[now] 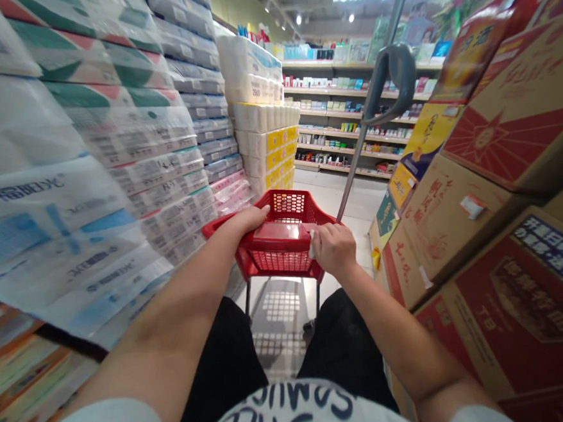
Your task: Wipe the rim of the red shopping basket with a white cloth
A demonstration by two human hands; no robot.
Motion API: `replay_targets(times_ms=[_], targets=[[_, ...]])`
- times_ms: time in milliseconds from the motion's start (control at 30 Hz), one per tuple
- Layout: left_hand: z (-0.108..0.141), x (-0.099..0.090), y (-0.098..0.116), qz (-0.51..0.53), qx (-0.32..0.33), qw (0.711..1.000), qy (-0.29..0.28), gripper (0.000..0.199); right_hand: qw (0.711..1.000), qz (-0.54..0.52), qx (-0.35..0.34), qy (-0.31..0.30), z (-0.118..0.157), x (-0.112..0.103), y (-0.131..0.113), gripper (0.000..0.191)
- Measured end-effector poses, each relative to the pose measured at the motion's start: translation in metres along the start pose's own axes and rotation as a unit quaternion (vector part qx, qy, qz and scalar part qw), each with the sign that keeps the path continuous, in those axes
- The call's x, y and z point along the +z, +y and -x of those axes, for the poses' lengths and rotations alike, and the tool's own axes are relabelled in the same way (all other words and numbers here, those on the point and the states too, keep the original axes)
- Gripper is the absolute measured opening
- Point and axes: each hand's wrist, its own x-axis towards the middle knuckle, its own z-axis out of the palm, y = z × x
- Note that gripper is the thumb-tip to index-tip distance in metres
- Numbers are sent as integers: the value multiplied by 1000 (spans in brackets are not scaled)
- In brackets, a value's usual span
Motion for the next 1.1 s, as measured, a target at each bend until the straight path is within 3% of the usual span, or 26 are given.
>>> replay_targets(times_ms=[67,133,200,267,467,667,733,833,900,967,1100], targets=[[0,0,3,-10,6,1000,-7,61,1000,-4,21,18,3,0,1,35],[6,-2,9,2,39,999,-26,59,997,0,51,-50,-5,-5,4,34],[16,-4,16,13,90,995,-34,56,987,3,53,-155,-16,-12,8,33],[28,-7,22,12,139,990,-28,55,979,10,42,-200,-21,-16,10,34],[52,-13,41,-74,181,980,42,54,997,19,61,-36,-3,-13,4,37],[73,1,81,-89,196,976,19,53,983,-23,37,-181,-19,-17,12,42],[79,5,90,-101,180,978,21,54,990,-33,22,-135,-11,-14,15,42],[84,5,94,-112,177,977,30,54,999,-40,-19,3,12,-6,17,34],[85,5,93,-110,178,977,36,53,998,-41,-8,46,20,-4,17,32],[84,5,92,-108,179,977,40,53,999,-41,28,22,16,-6,19,31],[81,6,92,-114,180,976,42,50,993,-53,60,-88,-1,-13,23,34]])
